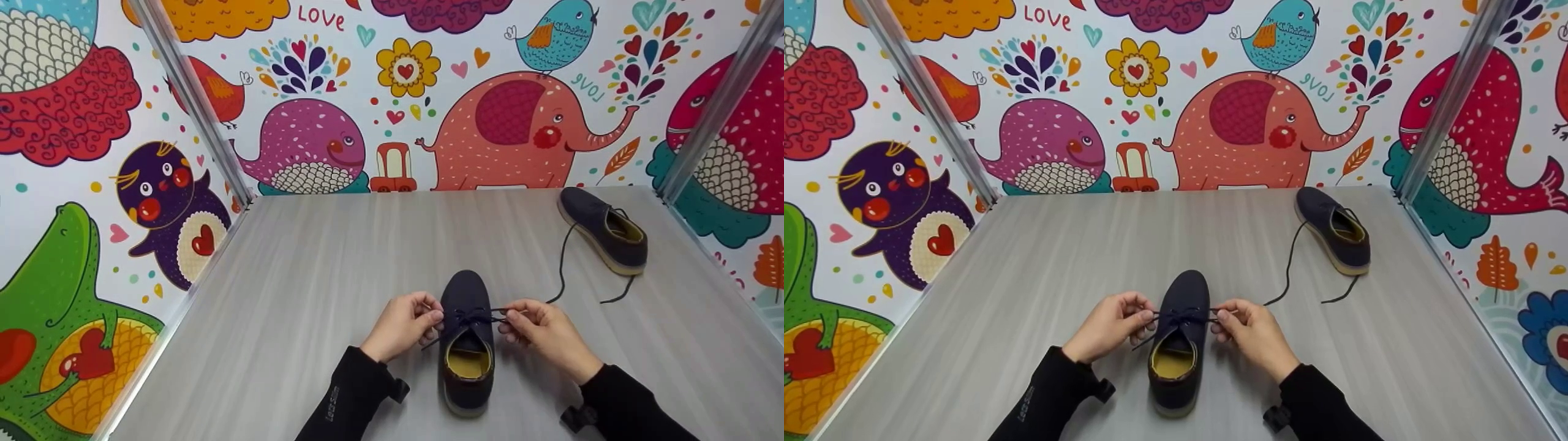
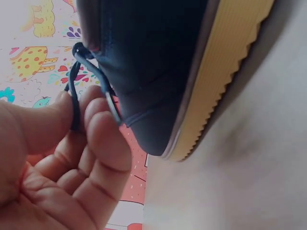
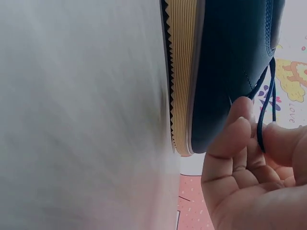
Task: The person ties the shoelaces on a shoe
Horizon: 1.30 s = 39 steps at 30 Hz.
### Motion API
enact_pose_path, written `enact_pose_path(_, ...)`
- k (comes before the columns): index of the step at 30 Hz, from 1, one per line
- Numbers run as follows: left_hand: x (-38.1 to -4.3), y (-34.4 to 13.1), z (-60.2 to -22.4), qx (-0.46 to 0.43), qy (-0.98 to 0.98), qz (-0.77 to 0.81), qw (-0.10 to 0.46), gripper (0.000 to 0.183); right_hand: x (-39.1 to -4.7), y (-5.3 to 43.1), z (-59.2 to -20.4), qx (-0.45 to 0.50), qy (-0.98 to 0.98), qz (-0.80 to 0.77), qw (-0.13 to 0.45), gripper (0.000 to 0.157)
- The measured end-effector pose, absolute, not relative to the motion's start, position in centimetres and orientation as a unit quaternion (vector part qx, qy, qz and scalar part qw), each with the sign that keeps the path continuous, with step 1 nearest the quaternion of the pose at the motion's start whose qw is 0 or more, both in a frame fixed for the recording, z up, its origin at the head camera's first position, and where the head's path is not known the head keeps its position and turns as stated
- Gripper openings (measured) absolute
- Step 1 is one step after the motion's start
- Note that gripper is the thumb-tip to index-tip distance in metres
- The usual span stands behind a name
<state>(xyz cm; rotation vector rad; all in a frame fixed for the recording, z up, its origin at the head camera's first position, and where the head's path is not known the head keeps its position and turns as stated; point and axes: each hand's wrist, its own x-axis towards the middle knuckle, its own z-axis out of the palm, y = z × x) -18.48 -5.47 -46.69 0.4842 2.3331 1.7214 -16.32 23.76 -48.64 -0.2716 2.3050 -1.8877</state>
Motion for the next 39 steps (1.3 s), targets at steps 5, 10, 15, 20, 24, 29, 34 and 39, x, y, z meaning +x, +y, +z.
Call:
enact_pose_path(5,-18.4,-5.5,-46.6,0.152,0.795,0.581,0.089,0.008,-16.3,23.8,-48.7,-0.088,0.785,-0.61,0.06,0.033)
enact_pose_path(10,-18.4,-5.6,-46.6,0.141,0.798,0.581,0.077,0.008,-16.2,23.9,-48.7,-0.111,0.827,-0.55,0.016,0.022)
enact_pose_path(15,-18.3,-5.9,-46.7,0.14,0.803,0.575,0.067,0.008,-15.9,24.0,-48.6,-0.14,0.855,-0.499,-0.02,0.015)
enact_pose_path(20,-18.4,-6.3,-46.9,0.142,0.809,0.567,0.062,0.009,-15.8,24.5,-48.6,-0.14,0.868,-0.475,-0.028,0.011)
enact_pose_path(24,-18.4,-6.8,-47.0,0.148,0.814,0.559,0.056,0.008,-15.8,25.1,-48.6,-0.143,0.882,-0.447,-0.037,0.008)
enact_pose_path(29,-18.7,-7.4,-47.3,0.147,0.826,0.543,0.052,0.007,-15.8,25.5,-48.7,-0.159,0.895,-0.413,-0.055,0.005)
enact_pose_path(34,-18.9,-7.7,-47.7,0.135,0.838,0.525,0.055,0.008,-15.7,25.5,-48.7,-0.157,0.905,-0.392,-0.056,0.004)
enact_pose_path(39,-19.0,-7.8,-47.9,0.138,0.847,0.511,0.038,0.007,-15.7,25.6,-48.5,-0.146,0.91,-0.386,-0.046,0.004)
